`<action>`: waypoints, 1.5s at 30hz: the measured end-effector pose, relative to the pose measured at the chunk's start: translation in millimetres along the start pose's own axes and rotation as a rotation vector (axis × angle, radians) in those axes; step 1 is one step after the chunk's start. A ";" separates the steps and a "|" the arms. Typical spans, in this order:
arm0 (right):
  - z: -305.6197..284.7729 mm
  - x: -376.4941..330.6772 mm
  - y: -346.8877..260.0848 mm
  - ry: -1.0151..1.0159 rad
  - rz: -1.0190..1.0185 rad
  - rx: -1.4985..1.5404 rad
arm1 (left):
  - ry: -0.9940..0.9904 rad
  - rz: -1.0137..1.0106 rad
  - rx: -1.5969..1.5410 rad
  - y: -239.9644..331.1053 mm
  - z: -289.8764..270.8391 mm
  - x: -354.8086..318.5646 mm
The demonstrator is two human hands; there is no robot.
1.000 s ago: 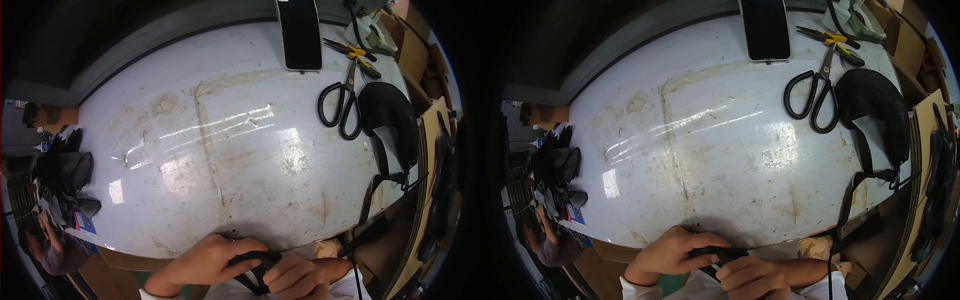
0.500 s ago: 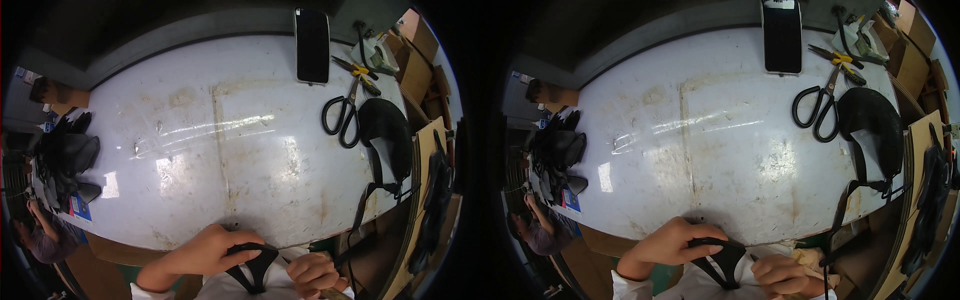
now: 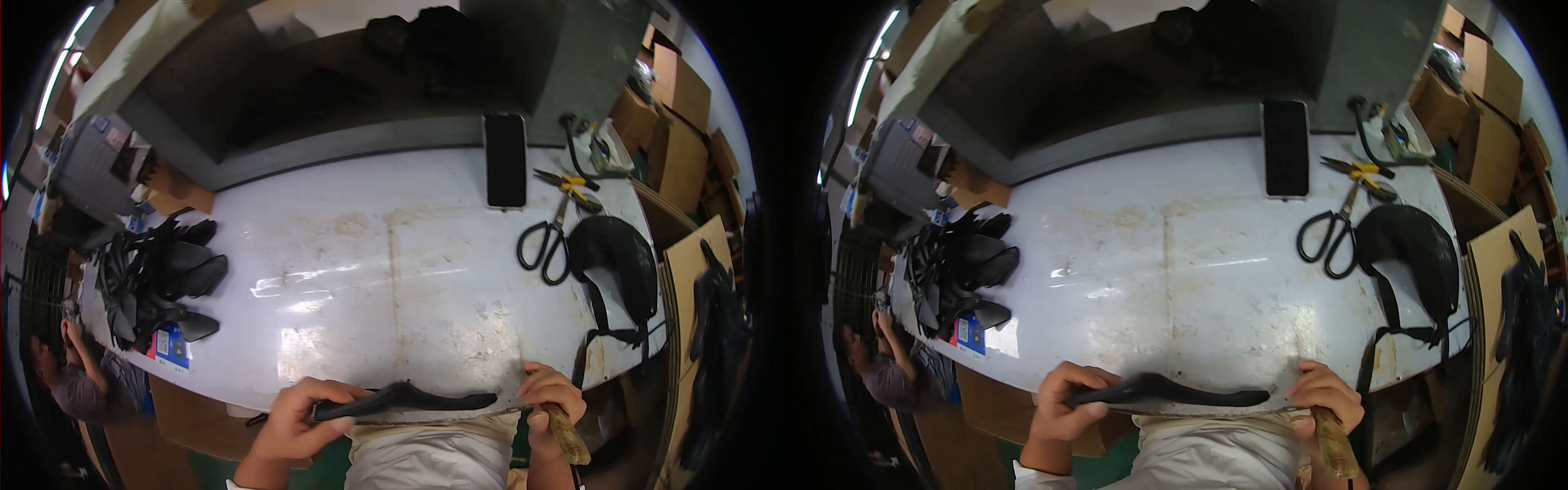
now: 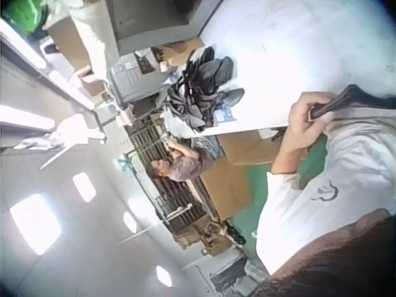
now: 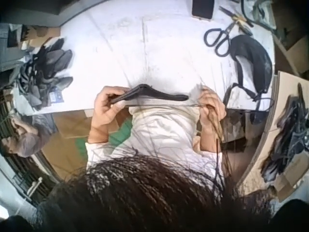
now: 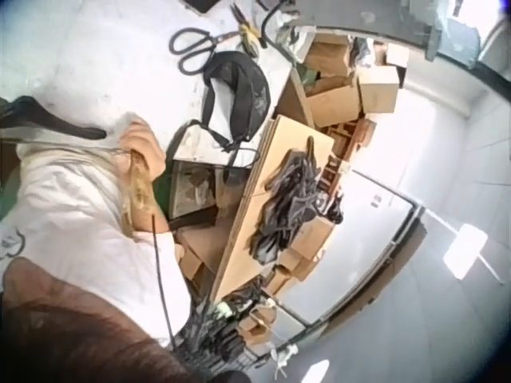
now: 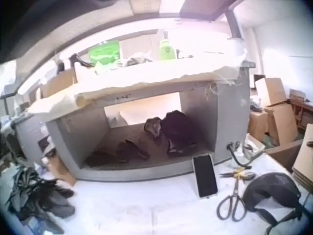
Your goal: The person is assembling and finishing components of bicycle saddles at a manufacturing workbench.
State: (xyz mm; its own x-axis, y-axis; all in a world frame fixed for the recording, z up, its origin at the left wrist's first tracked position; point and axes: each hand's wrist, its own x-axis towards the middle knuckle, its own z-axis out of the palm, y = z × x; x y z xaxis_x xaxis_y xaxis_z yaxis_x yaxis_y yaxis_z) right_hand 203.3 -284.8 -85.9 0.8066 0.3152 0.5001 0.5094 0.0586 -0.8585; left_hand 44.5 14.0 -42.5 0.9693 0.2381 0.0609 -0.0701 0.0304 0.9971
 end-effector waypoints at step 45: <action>53.1 37.8 -36.8 -0.587 -0.438 1.042 | -0.032 -0.038 1.106 72.1 75.1 3.2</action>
State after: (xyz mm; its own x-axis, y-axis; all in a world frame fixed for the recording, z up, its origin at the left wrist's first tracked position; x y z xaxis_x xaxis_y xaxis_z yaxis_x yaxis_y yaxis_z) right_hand 199.2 -224.7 -41.4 0.2420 0.4355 0.8670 0.0079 0.8927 -0.4506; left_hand 60.2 -56.0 33.1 0.9732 0.2293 0.0149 0.1930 -0.8508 0.4887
